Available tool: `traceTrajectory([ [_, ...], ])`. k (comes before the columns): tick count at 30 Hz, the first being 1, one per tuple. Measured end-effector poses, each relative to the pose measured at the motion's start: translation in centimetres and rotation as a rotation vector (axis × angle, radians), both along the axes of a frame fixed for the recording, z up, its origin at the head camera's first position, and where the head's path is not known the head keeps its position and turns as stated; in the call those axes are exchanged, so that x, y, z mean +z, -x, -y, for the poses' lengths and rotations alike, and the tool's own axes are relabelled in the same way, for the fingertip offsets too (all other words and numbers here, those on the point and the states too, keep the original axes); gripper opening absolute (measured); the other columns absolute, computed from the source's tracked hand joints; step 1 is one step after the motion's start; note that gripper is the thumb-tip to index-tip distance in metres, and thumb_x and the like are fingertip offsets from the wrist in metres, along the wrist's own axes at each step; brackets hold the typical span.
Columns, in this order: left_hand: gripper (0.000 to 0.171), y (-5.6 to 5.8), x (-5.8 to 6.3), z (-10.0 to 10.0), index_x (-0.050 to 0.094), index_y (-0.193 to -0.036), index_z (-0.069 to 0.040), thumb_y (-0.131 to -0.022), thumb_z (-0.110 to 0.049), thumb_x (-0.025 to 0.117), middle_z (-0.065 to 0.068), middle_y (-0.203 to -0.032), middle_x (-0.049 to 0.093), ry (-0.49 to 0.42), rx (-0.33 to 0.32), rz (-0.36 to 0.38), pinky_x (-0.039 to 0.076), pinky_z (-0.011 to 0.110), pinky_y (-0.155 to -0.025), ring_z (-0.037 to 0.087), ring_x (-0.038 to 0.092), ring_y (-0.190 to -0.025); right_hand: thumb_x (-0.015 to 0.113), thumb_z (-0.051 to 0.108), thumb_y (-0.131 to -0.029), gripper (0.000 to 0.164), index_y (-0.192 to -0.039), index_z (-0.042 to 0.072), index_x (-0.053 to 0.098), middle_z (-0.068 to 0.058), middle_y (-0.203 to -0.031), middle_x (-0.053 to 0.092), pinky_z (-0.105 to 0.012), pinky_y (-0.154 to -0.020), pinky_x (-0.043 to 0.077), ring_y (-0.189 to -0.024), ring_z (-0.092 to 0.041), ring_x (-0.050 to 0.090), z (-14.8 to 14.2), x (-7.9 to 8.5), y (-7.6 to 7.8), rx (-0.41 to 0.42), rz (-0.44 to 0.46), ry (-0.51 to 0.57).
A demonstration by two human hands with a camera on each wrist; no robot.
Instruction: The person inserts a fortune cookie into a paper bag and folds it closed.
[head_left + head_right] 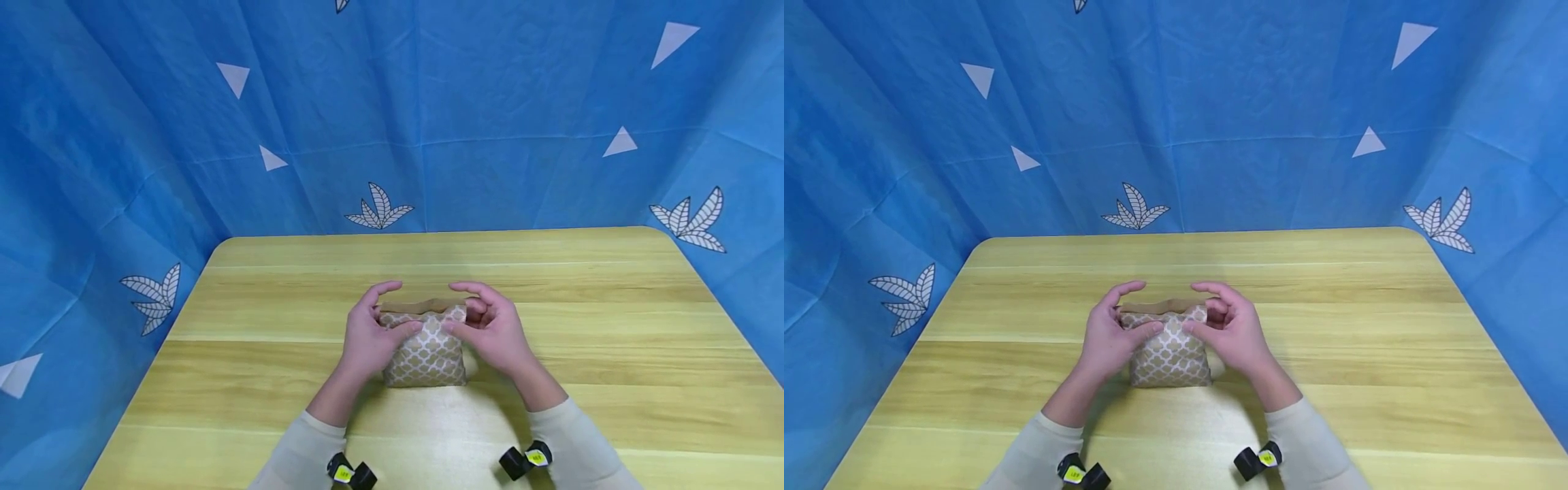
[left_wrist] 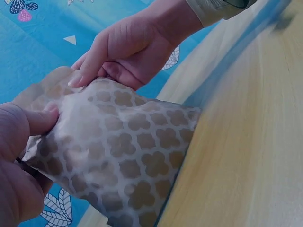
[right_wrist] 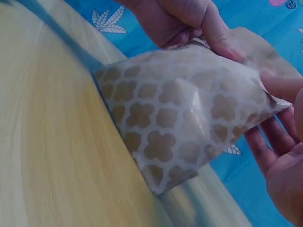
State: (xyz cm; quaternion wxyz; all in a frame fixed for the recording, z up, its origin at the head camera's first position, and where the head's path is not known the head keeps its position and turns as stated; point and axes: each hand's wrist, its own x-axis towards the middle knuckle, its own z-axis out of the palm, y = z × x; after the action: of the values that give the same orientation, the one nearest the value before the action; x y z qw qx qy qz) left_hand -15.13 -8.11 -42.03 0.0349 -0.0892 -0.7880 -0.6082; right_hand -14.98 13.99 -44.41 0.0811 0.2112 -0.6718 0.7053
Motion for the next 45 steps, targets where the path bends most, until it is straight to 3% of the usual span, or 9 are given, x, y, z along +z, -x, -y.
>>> traceTrajectory([
  [3,0.065,0.0,-0.1,0.0,0.062,-0.131,-0.023,-0.073,-0.011,0.09,0.004,-0.072,0.056,0.003,0.023,0.012,0.036,0.023,-0.044,0.011,0.04,-0.051,0.076,-0.016,-0.078,0.059,-0.132,-0.001,0.057,-0.006,-0.062,0.043,-0.023,-0.049,0.034,-0.055,-0.014,0.033,-0.1,-0.1,0.0,0.014,0.023,0.001],
  [7,0.066,0.1,-0.1,0.2,0.059,-0.135,-0.023,-0.076,-0.015,0.089,0.001,-0.062,0.044,-0.014,-0.021,0.02,0.034,0.023,-0.043,0.011,0.036,-0.048,0.078,-0.016,-0.076,0.059,-0.129,-0.002,0.059,-0.005,-0.061,0.044,-0.021,-0.048,0.032,-0.052,-0.011,0.031,-0.1,-0.2,0.1,-0.007,0.037,-0.003],
  [11,0.072,0.1,-0.2,0.4,0.052,-0.142,-0.024,-0.08,-0.015,0.086,0.001,-0.057,0.037,-0.025,-0.092,0.034,0.032,0.024,-0.043,0.013,0.034,-0.047,0.075,-0.022,-0.073,0.058,-0.126,-0.006,0.058,-0.012,-0.073,0.064,-0.023,-0.058,0.052,-0.057,-0.012,0.056,-0.1,-0.2,0.2,-0.01,0.057,0.03],
  [14,0.075,0.1,-0.3,0.5,0.048,-0.145,-0.025,-0.081,-0.016,0.085,0.0,-0.057,0.04,-0.008,-0.128,0.055,0.034,0.024,-0.044,0.013,0.036,-0.048,0.072,-0.024,-0.073,0.057,-0.125,-0.007,0.057,-0.018,-0.084,0.07,-0.027,-0.062,0.056,-0.065,-0.019,0.065,0.0,-0.1,0.2,-0.012,0.063,0.051],
  [19,0.075,0.1,-0.4,0.3,0.049,-0.145,-0.025,-0.08,-0.016,0.086,-0.002,-0.058,0.039,0.037,-0.101,0.045,0.035,0.025,-0.043,0.013,0.037,-0.048,0.071,-0.022,-0.075,0.056,-0.126,-0.006,0.056,-0.007,-0.066,0.059,-0.019,-0.049,0.038,-0.052,-0.009,0.044,0.2,-0.2,0.4,-0.026,0.077,0.059],
  [24,0.074,0.3,-0.6,0.1,0.054,-0.141,-0.025,-0.077,-0.015,0.088,-0.003,-0.056,0.037,0.053,-0.048,0.029,0.034,0.026,-0.043,0.013,0.036,-0.048,0.074,-0.012,-0.082,0.059,-0.135,-0.002,0.051,-0.001,-0.062,0.051,-0.019,-0.047,0.038,-0.051,-0.006,0.041,0.6,-0.2,0.2,-0.003,0.133,0.008],
  [32,0.074,0.2,-0.4,0.0,0.054,-0.142,-0.023,-0.077,-0.009,0.087,0.001,-0.062,0.053,0.017,-0.048,0.076,0.04,0.026,-0.045,0.012,0.044,-0.048,0.072,-0.013,-0.083,0.055,-0.133,-0.003,0.052,-0.019,-0.084,0.069,-0.027,-0.054,0.054,-0.064,-0.017,0.065,1.1,-0.4,0.0,0.009,0.195,0.034],
  [39,0.073,0.2,-0.2,0.0,0.05,-0.144,-0.022,-0.082,0.001,0.08,0.008,-0.085,0.07,-0.067,-0.097,0.121,0.051,0.029,-0.057,0.019,0.062,-0.061,0.074,-0.012,-0.08,0.058,-0.133,-0.002,0.053,-0.022,-0.087,0.07,-0.031,-0.056,0.056,-0.066,-0.019,0.067,1.1,-0.3,0.0,0.008,0.241,0.057],
  [45,0.069,0.3,-0.7,0.1,0.052,-0.142,-0.021,-0.082,-0.003,0.081,0.008,-0.08,0.068,-0.032,-0.05,0.102,0.055,0.034,-0.061,0.02,0.066,-0.069,0.077,-0.008,-0.081,0.059,-0.135,0.001,0.053,-0.014,-0.076,0.065,-0.024,-0.053,0.048,-0.058,-0.012,0.054,0.4,-0.5,0.0,0.059,0.245,0.0],
])
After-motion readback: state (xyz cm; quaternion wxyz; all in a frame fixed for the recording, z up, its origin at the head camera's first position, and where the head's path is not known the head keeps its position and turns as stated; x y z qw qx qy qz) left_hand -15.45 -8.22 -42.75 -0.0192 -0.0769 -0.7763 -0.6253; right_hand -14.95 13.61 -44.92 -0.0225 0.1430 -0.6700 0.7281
